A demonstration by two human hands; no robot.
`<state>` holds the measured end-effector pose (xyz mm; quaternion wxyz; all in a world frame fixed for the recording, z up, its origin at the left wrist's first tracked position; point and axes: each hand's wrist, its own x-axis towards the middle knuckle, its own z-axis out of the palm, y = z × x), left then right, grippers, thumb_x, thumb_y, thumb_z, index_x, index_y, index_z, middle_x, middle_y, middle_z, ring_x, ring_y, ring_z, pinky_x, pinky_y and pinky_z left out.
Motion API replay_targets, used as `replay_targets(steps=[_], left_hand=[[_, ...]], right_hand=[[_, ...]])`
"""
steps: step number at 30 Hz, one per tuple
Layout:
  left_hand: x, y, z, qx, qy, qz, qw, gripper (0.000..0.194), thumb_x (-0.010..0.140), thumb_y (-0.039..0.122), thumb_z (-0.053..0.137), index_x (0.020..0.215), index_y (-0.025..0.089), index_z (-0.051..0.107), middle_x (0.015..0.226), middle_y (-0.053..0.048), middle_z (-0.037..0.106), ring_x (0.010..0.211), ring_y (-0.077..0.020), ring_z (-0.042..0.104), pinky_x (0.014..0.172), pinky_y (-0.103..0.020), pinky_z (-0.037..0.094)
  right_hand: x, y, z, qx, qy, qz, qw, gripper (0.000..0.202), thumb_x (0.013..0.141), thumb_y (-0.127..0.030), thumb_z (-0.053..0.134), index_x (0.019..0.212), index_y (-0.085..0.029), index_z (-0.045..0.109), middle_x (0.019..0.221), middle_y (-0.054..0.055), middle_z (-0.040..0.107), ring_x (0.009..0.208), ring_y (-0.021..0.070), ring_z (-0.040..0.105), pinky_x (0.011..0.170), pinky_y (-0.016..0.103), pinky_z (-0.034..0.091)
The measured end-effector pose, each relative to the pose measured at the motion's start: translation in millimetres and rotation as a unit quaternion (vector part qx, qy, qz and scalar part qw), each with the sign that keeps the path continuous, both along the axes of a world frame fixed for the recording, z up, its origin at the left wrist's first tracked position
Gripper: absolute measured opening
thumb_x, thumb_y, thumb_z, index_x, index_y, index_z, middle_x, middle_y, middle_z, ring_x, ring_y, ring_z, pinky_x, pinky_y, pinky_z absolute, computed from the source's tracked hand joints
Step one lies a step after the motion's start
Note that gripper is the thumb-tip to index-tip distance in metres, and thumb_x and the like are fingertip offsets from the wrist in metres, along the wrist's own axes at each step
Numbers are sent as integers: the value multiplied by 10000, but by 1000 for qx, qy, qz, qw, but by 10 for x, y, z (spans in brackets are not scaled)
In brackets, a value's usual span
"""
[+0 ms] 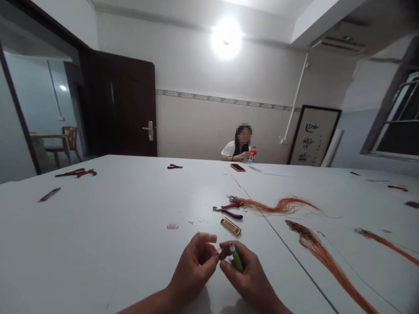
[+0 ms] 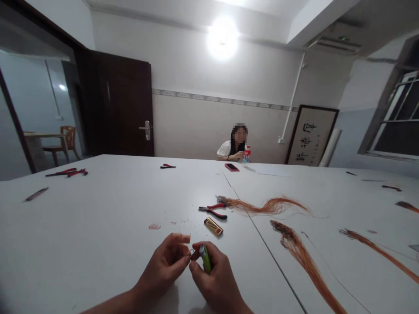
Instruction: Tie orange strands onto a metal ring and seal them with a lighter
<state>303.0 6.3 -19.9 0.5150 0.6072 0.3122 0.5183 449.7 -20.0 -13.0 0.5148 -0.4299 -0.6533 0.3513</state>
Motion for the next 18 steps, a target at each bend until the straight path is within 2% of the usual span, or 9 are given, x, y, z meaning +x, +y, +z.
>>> replay_targets(steps=[5,9,18], left_hand=[[9,-16,32,-13,9,3,1000,242,729,126,603,942,196,511,653,37,527,625,-113,488,614,-256,400],[27,-54,76,-13,18,4,1000,240,731,135,601,942,198,507,640,40,515,601,-107,466,576,-242,378],[76,-184,199,-71,-25,-26,997,291,703,165,645,958,193,509,647,25,546,574,-103,473,523,-233,347]], right_hand=[[-25,27,11,5,2,-6,1000,161,751,-241,578,893,-166,564,779,39,621,686,175,563,596,257,440],[-28,22,12,-9,26,-13,1000,141,756,-244,572,873,-166,561,756,28,602,657,158,539,611,260,439],[-5,-74,37,8,67,-17,998,225,695,-137,526,911,-200,541,690,-23,525,536,103,412,485,227,358]])
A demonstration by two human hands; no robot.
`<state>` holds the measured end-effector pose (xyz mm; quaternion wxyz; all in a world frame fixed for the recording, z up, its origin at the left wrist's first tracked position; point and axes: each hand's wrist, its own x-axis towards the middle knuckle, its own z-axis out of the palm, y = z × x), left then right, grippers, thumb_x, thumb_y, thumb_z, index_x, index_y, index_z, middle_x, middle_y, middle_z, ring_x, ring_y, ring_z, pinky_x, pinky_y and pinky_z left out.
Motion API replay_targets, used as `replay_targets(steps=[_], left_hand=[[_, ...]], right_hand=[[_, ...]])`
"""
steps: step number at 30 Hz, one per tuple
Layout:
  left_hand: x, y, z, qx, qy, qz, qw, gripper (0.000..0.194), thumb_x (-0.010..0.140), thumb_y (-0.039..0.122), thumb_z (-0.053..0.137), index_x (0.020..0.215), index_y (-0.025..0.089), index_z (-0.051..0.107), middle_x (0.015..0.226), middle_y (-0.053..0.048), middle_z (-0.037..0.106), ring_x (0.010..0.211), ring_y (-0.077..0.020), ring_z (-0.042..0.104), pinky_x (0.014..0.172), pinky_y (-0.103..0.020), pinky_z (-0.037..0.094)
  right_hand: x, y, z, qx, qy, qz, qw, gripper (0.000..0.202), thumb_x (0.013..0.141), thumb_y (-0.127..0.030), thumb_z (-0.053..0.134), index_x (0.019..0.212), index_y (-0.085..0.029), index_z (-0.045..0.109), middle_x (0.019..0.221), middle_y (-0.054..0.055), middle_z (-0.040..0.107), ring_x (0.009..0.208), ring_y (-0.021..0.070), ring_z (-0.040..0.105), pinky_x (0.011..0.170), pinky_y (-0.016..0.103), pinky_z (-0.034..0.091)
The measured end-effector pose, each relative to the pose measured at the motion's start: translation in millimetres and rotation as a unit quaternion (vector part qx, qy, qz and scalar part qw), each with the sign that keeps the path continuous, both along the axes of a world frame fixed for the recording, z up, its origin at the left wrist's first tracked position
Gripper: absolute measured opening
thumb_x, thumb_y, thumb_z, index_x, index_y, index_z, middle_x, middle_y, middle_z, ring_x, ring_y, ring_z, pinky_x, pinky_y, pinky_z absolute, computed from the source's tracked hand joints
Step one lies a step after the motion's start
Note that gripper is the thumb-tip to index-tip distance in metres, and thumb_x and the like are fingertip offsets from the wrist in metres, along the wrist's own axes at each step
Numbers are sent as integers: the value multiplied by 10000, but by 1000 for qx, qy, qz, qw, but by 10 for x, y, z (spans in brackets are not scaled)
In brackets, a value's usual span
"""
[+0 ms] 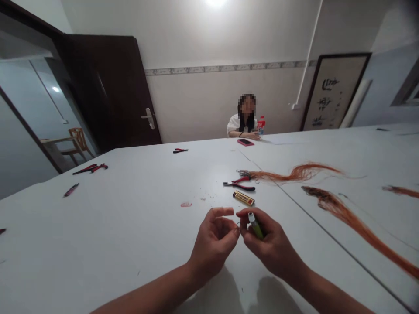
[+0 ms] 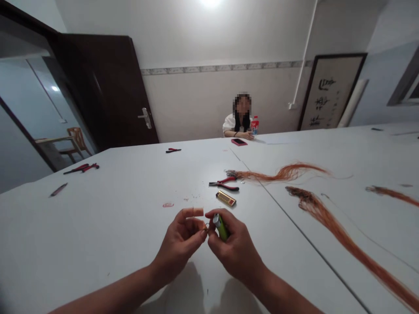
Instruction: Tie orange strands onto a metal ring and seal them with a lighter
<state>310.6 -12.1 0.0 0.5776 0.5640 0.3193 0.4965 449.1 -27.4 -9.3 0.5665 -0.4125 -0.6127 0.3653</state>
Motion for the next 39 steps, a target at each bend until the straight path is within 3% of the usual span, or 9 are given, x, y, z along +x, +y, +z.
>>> replay_targets(steps=[10,18,26,30,32,39], left_hand=[[57,-38,71,-69,-21,-37,997,319,680,130,649,969,186,525,587,43,532,536,-85,413,501,-222,304],[41,-58,124,-143,-49,-26,988,354,634,147,670,948,188,512,612,38,540,517,-83,433,510,-239,302],[-8,-1,152,-136,-77,-17,988,338,660,150,687,949,198,518,603,50,537,527,-75,424,526,-231,307],[-25,18,128,-108,-60,-12,992,313,689,150,678,955,203,522,572,64,506,526,-70,401,510,-219,294],[-25,16,131,-101,-45,-6,994,315,682,157,683,948,203,521,568,63,502,533,-74,400,508,-220,295],[-47,-23,169,-114,-22,-18,993,318,676,151,662,953,203,515,614,44,536,548,-85,410,525,-233,299]], right_hand=[[-2,-74,105,14,47,-2,999,270,676,-105,513,902,-231,587,684,-30,534,516,96,448,447,221,389],[-11,-51,76,-91,127,21,987,283,672,-159,551,947,-223,576,677,-46,506,378,33,325,304,160,263],[-26,-78,82,-148,127,30,980,204,714,-286,601,883,-180,561,660,-32,542,338,25,327,301,167,252],[-31,-60,98,-110,79,35,990,203,754,-365,612,802,-171,575,434,-92,377,329,39,272,308,169,210],[-39,-48,98,-79,60,29,995,208,784,-379,589,755,-175,563,413,-100,330,329,41,249,312,177,199],[-41,-19,66,-21,19,47,999,160,834,-298,514,741,-168,510,609,-16,521,532,99,417,499,221,357]])
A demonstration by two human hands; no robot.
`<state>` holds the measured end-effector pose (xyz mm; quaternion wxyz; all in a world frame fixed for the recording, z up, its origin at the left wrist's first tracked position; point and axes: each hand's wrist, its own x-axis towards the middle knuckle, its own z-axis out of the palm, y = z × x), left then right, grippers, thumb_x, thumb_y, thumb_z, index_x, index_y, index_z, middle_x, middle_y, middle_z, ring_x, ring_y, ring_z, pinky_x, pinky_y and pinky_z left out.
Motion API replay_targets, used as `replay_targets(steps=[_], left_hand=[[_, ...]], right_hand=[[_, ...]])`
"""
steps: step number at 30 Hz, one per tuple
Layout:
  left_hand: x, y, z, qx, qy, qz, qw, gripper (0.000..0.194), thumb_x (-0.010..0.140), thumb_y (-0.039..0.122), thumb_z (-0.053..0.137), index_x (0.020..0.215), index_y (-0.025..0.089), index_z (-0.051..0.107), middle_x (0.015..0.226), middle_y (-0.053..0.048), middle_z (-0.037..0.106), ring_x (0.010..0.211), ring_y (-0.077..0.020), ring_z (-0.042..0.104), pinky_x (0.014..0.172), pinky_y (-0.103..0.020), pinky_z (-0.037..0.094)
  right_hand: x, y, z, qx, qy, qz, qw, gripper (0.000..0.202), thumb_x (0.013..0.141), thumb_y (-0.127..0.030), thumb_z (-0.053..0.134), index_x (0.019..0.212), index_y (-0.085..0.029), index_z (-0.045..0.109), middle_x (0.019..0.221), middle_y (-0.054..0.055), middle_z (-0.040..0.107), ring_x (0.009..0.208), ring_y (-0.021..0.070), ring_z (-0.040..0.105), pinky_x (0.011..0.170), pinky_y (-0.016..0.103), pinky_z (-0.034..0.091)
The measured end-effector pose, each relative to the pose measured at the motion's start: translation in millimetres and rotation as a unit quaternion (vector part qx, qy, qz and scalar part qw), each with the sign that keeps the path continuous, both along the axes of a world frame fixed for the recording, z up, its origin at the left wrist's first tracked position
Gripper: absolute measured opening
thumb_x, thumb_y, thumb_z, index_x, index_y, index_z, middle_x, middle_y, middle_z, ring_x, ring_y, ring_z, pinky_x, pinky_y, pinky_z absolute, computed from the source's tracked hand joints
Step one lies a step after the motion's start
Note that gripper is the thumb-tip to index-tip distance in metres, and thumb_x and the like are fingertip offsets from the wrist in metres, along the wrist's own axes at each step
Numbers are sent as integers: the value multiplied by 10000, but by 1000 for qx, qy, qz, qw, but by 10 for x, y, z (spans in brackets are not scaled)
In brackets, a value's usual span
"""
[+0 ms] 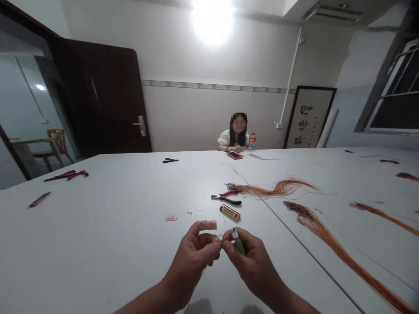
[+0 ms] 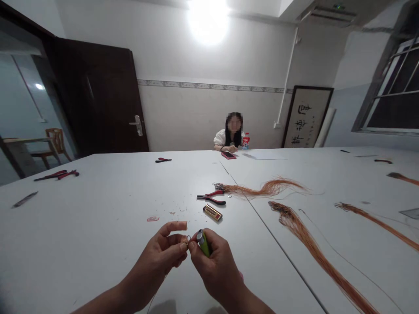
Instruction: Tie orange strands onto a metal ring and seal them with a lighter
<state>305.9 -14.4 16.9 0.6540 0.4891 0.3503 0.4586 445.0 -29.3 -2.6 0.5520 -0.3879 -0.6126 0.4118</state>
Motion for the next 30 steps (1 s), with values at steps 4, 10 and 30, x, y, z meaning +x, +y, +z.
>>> replay_targets(steps=[4,10,30], left_hand=[[-12,-18,-7,-8,4,-6,1000,302,693,148,648,954,196,502,612,49,528,545,-79,405,530,-233,294],[6,-4,13,-20,4,-11,1000,299,701,145,638,956,189,487,595,57,517,529,-73,403,529,-238,288],[15,-6,10,-48,-19,-12,999,293,673,122,642,923,175,498,562,62,509,501,-67,397,522,-232,280]], right_hand=[[21,18,-25,-6,-39,-9,999,149,829,-279,492,738,-162,498,614,-12,508,523,100,369,486,228,328],[27,43,-59,-8,-36,4,999,154,836,-272,483,724,-167,486,611,-17,494,534,101,373,493,227,325],[8,49,-85,-4,-30,-6,1000,203,830,-322,495,702,-166,473,566,-48,396,511,91,319,472,218,302]])
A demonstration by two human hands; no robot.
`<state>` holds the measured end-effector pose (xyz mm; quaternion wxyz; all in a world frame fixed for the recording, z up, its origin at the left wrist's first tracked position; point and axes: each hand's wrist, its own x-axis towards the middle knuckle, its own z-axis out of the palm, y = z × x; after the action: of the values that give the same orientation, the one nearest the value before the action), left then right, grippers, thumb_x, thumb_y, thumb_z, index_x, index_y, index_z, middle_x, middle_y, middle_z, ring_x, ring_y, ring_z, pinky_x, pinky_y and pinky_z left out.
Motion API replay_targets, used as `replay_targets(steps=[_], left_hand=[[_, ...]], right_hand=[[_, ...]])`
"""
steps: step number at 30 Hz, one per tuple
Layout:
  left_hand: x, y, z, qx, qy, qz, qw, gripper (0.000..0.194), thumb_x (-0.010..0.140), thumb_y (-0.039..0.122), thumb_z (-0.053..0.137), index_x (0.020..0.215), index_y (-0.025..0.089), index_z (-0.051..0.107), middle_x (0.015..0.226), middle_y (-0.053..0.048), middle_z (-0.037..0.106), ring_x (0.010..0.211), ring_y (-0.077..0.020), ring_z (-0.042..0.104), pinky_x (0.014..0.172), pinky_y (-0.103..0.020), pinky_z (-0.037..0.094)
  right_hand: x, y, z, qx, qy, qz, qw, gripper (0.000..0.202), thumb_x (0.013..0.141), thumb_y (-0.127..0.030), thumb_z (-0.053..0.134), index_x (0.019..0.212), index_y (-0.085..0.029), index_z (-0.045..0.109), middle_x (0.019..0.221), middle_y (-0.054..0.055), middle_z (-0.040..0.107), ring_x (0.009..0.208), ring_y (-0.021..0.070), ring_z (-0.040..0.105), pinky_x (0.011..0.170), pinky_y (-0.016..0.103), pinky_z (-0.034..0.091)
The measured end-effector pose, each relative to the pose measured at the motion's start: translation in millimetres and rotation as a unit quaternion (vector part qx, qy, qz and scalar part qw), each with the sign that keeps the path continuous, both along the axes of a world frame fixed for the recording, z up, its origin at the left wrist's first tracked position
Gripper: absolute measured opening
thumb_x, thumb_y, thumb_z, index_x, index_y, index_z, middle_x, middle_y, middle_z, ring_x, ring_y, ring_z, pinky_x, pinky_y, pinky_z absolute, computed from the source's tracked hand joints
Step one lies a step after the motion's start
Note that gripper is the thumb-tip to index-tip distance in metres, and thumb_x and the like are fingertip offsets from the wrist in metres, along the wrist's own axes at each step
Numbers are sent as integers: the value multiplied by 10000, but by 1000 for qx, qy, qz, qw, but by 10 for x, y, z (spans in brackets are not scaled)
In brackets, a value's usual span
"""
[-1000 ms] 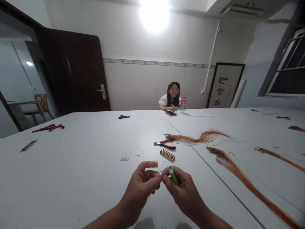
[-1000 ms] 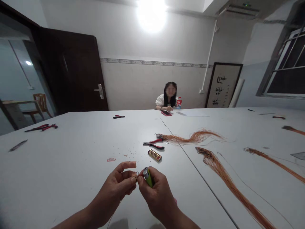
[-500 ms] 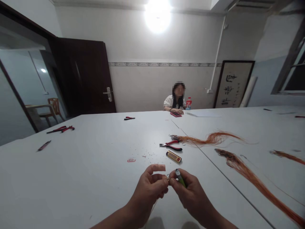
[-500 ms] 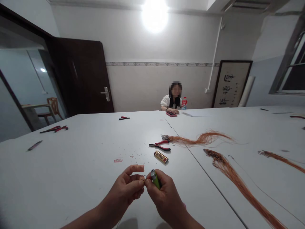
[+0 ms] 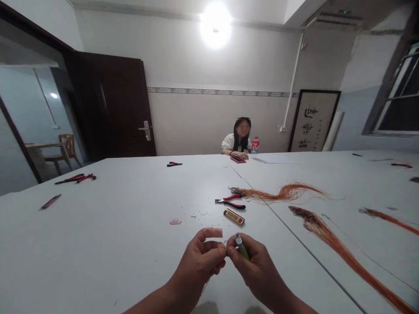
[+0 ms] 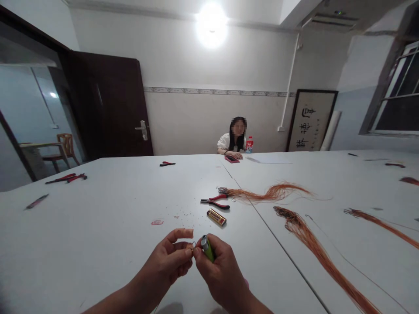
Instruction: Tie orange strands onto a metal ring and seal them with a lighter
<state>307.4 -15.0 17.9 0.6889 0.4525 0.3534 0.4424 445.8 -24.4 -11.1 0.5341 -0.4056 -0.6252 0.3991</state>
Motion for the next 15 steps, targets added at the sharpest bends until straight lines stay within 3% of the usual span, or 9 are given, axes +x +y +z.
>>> replay_targets(steps=[15], left_hand=[[-8,-11,-44,-24,-31,5,999,293,661,124,653,912,182,514,593,41,538,507,-67,418,534,-225,299]], right_hand=[[-26,-27,-2,-57,21,5,998,240,821,-391,500,719,-175,474,441,-94,353,334,46,259,323,183,204]])
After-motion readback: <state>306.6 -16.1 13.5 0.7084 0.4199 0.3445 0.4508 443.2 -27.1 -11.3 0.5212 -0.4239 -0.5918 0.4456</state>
